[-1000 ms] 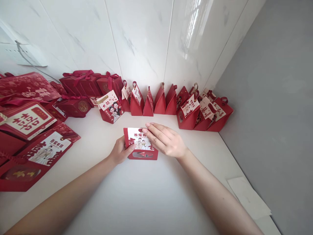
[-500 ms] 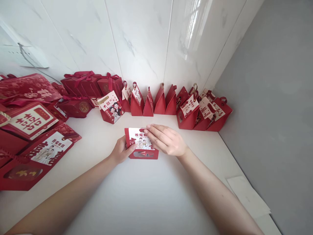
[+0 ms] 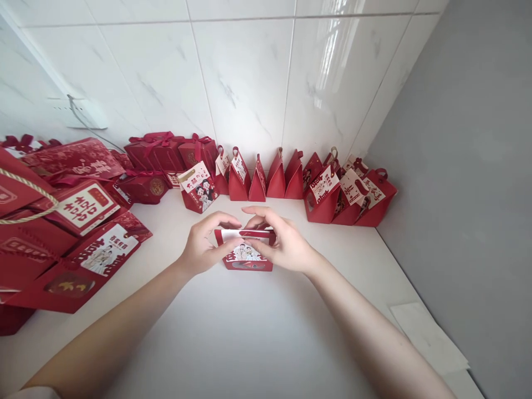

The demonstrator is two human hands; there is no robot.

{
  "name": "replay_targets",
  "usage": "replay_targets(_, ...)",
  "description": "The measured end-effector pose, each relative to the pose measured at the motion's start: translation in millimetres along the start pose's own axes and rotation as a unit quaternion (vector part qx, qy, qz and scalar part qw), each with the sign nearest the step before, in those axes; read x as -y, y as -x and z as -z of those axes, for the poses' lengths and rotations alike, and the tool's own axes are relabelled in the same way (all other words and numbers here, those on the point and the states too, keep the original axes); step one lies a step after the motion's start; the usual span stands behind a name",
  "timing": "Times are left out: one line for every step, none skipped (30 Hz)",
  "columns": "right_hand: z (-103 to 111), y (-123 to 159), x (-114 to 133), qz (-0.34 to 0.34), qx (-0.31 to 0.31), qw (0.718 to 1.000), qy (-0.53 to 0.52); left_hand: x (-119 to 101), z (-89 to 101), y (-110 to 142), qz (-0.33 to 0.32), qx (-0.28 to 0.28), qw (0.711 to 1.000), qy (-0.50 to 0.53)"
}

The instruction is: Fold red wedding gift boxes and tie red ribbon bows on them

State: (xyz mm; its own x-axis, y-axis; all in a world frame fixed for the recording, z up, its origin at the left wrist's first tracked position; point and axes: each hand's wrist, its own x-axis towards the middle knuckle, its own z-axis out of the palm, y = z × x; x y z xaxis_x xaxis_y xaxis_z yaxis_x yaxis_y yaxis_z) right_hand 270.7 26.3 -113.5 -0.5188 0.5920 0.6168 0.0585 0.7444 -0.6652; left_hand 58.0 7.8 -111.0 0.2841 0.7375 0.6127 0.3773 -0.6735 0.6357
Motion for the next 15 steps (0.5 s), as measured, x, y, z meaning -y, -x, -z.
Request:
replay_targets(1,-1,3,-0.011,0.012,1.0,-0.017,-7,3.3,-3,-0.026,0.006,0.999,-0.029)
replay_targets(2,-1,6,-0.018,0.021,0.999,-0.024,-12,6.4,-6,-0.047,0.015,0.997,-0.056)
replay_targets(4,-1,9,-0.021,0.028,0.999,-0.022,-16,9.0,-7,-0.061,0.028,0.994,-0.084)
replay_targets(5,-1,11,-0.022,0.038,0.999,-0.009,-19,11.2,-8,-0.068,0.043,0.991,-0.109)
replay_targets(7,-1,12,-0.022,0.049,0.998,0.012,-21,13.0,-8,-0.07,0.061,0.987,-0.132)
replay_targets(9,-1,14,-0.021,0.06,0.997,0.036,-22,14.2,-8,-0.068,0.078,0.983,-0.153)
replay_targets(10,-1,15,-0.02,0.069,0.996,0.061,-23,14.8,-8,-0.068,0.091,0.979,-0.17)
replay_targets(12,-1,17,-0.016,0.076,0.993,0.085,-25,15.0,-7,-0.071,0.101,0.975,-0.184)
replay_targets(13,-1,18,-0.01,0.079,0.991,0.107,-26,14.8,-7,-0.075,0.107,0.972,-0.196)
replay_targets(13,-1,19,-0.002,0.08,0.989,0.126,-28,14.5,-6,-0.081,0.109,0.969,-0.205)
replay_targets(14,-1,21,0.009,0.081,0.986,0.144,-29,14.1,-6,-0.088,0.109,0.967,-0.212)
replay_targets(14,-1,23,0.02,0.086,0.984,0.158,-31,14.0,-6,-0.092,0.111,0.966,-0.213)
replay_targets(14,-2,25,0.03,0.093,0.981,0.166,-33,14.2,-6,-0.094,0.116,0.967,-0.207)
replay_targets(15,-2,27,0.039,0.105,0.979,0.17,-35,14.8,-6,-0.095,0.124,0.968,-0.195)
replay_targets(15,-2,29,0.047,0.118,0.977,0.17,-37,15.8,-7,-0.096,0.135,0.97,-0.179)
